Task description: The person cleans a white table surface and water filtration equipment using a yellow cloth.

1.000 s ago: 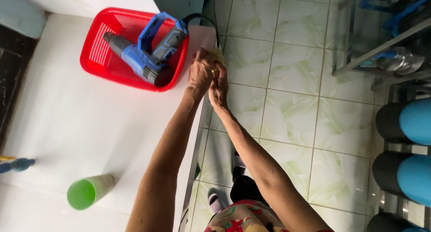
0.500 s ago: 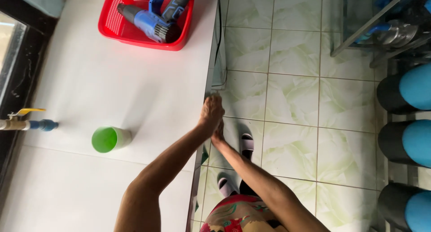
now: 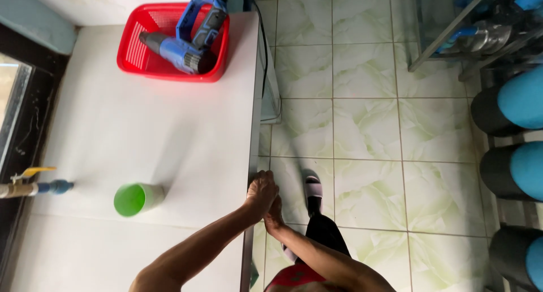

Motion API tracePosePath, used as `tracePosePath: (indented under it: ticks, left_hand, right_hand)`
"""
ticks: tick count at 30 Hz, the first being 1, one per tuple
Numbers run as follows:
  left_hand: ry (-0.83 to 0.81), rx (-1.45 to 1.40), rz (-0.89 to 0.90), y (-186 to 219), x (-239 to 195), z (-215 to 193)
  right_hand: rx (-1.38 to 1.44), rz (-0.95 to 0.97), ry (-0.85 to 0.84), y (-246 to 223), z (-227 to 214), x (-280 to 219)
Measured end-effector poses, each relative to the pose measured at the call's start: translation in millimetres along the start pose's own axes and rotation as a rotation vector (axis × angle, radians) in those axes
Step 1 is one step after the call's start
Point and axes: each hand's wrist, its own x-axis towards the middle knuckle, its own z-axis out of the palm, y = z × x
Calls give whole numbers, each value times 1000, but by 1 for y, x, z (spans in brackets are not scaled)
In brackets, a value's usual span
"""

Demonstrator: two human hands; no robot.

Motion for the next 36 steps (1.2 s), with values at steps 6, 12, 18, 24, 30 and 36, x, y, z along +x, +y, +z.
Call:
tracePosePath:
  ticks: [6, 12, 18, 24, 30, 36]
  left_hand:
    - [365, -84, -136, -67, 102, -20]
    - [633, -172, -294, -150, 252, -35]
    - [435, 66, -381, -162, 261, -76]
    - [284, 83, -322, -138, 209, -91]
    - [127, 115, -246, -100, 125, -99]
    - [111, 80, -227, -50, 27, -95]
  right_hand:
    - [-190, -256, 92, -37, -2, 128]
    - [-106, -560, 43, -82, -14, 325]
    - [-97, -396, -4, -99, -18, 316]
    - [-51, -222, -41, -114, -11, 271]
    - [27, -73, -53, -156, -1, 162]
    - [159, 26, -113, -93, -4, 86]
